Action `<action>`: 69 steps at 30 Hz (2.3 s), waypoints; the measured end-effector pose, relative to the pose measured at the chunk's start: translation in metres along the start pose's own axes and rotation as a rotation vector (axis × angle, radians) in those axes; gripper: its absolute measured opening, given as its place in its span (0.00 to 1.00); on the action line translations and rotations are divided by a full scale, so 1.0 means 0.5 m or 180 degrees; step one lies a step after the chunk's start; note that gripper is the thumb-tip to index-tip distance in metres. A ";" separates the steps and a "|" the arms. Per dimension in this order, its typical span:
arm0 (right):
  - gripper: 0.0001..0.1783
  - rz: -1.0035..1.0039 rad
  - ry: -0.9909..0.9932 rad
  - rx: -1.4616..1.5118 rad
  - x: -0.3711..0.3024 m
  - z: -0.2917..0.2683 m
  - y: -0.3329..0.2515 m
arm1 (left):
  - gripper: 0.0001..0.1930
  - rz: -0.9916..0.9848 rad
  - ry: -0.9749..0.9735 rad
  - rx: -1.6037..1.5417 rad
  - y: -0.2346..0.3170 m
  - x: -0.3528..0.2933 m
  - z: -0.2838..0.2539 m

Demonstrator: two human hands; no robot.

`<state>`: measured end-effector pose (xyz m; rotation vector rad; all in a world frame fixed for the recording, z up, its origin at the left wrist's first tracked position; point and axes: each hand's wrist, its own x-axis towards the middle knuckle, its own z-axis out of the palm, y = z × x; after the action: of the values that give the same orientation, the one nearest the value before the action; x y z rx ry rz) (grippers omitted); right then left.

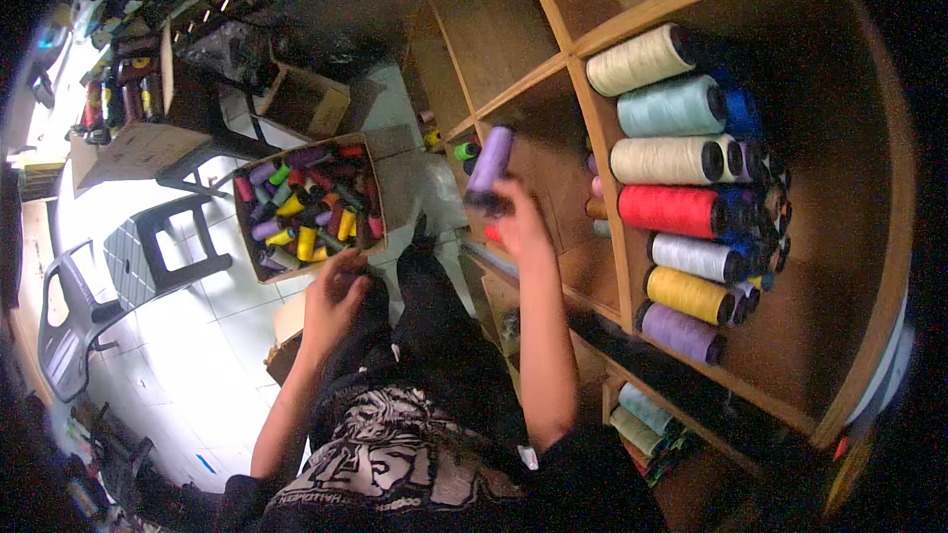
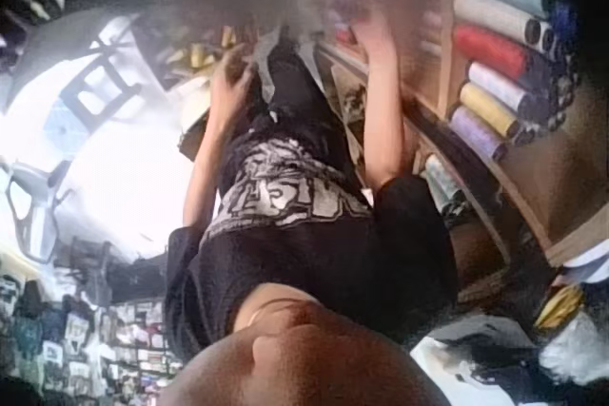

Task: The person picks up thread spools one at a time, checks the loose ends of the thread, and places them onto shelves or into a box.

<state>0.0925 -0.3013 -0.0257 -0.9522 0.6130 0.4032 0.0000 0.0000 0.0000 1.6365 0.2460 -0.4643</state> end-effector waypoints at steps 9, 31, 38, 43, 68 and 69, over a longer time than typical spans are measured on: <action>0.34 -0.0207 -0.1389 0.0162 -0.342 0.269 0.029 | 0.20 0.0398 -0.1071 -0.1408 0.237 -0.056 -0.067; 0.14 -0.2829 -0.0454 -0.2463 -0.455 0.459 0.065 | 0.32 0.1556 -0.0568 -0.2336 0.238 -0.189 -0.177; 0.10 -0.1636 -0.0375 -0.2111 -0.394 0.440 0.051 | 0.33 0.1558 -0.0630 -0.2330 0.216 -0.196 -0.184; 0.19 -0.2065 -0.0536 -0.1682 -0.338 0.415 0.045 | 0.34 0.1719 -0.0753 -0.2366 0.215 -0.201 -0.194; 0.18 -0.0781 -0.1442 -0.1452 -0.405 0.358 0.038 | 0.27 0.1701 -0.1654 -0.1342 0.211 -0.152 -0.181; 0.18 -0.0711 -0.1283 -0.1293 -0.398 0.352 0.042 | 0.27 0.1705 -0.1700 -0.1346 0.214 -0.153 -0.178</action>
<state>-0.0170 -0.1517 0.1658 -1.2688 0.0521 0.5122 -0.0095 0.0830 0.1349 1.0555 -0.4592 -0.3845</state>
